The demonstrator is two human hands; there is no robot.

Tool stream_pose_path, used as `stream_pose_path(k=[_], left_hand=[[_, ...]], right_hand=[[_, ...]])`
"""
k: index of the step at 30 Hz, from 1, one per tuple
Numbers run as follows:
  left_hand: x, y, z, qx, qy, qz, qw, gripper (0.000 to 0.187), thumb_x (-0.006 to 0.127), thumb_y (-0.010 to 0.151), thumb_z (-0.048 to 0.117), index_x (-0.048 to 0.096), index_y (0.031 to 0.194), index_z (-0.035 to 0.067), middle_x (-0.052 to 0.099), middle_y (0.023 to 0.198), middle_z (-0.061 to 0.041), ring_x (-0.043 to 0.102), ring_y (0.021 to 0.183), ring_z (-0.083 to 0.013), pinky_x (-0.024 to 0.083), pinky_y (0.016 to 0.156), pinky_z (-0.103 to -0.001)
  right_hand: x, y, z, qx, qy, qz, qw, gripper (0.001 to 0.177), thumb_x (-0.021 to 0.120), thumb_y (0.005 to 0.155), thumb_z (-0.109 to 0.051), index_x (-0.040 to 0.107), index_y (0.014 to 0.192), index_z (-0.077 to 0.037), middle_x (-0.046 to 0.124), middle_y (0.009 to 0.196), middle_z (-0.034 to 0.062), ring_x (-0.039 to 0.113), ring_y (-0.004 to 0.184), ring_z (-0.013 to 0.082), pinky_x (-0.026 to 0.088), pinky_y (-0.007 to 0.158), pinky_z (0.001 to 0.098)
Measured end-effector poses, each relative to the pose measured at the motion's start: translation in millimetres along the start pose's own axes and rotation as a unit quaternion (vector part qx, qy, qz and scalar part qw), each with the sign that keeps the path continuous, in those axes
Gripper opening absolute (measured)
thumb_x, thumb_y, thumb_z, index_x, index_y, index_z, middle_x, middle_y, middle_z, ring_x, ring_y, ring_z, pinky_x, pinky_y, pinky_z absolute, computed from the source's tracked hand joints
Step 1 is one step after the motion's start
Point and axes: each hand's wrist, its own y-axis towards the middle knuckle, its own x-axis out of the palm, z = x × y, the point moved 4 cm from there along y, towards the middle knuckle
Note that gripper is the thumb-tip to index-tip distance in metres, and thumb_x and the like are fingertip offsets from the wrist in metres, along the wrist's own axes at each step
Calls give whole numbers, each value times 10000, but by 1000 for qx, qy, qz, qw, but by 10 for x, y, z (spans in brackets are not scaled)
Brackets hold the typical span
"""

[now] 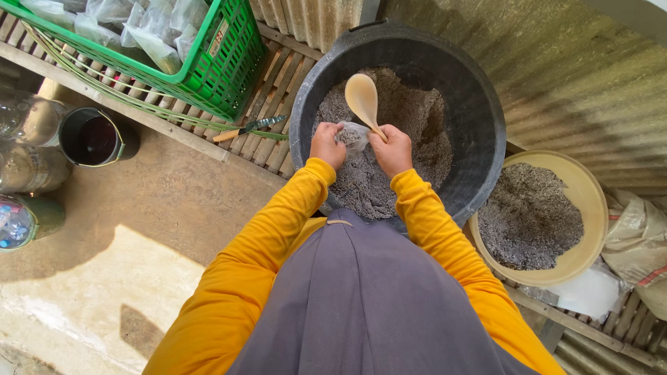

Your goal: The person scoops a grey granular material from a large black tub into small clear plastic bags using a wooden spoon. After filling each bag, the person places it into a green crate. The person repeats this process for multiple bags.

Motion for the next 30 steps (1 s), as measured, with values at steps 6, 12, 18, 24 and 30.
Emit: stream_pose_path(k=[6,12,18,24,30], left_hand=[[-18,-44,-133,-42,5,-7,999,430,653,768,-70,712,1185,16,653,1188,-139,671,1082,-303,535,968,-346],[-121,-67,-231,5,18,9,1000,446,656,764,-55,710,1197,36,658,1208,-148,694,1028,-288,585,864,-326],[-289,-184,-214,-72,-7,-38,997,461,627,776,-43,728,1209,79,716,1096,-95,675,750,-168,561,747,-286],[-449,-289,-96,-119,2,-49,992,367,604,806,-43,784,1097,92,725,1002,-63,631,695,-127,541,707,-260],[-487,-264,-151,-106,3,-21,994,377,599,804,-49,775,1108,88,712,1042,-71,642,708,-125,544,718,-259]], right_hand=[[-426,125,712,94,-167,50,980,314,651,965,-352,761,1139,-114,742,931,87,702,866,261,535,772,404],[-573,114,1530,125,-451,-17,883,260,663,955,-299,744,1162,-165,728,1093,149,687,1039,391,536,882,502],[-358,281,2070,119,-440,-42,889,396,714,921,-246,664,1312,-208,706,1123,141,685,1046,372,535,873,500],[-125,314,2358,122,-426,-75,893,497,723,878,-165,655,1363,-250,713,1142,133,686,1083,337,538,904,461],[-172,21,2487,251,-456,-219,825,354,692,914,-247,744,1263,-282,709,1266,100,656,1202,311,517,1000,442]])
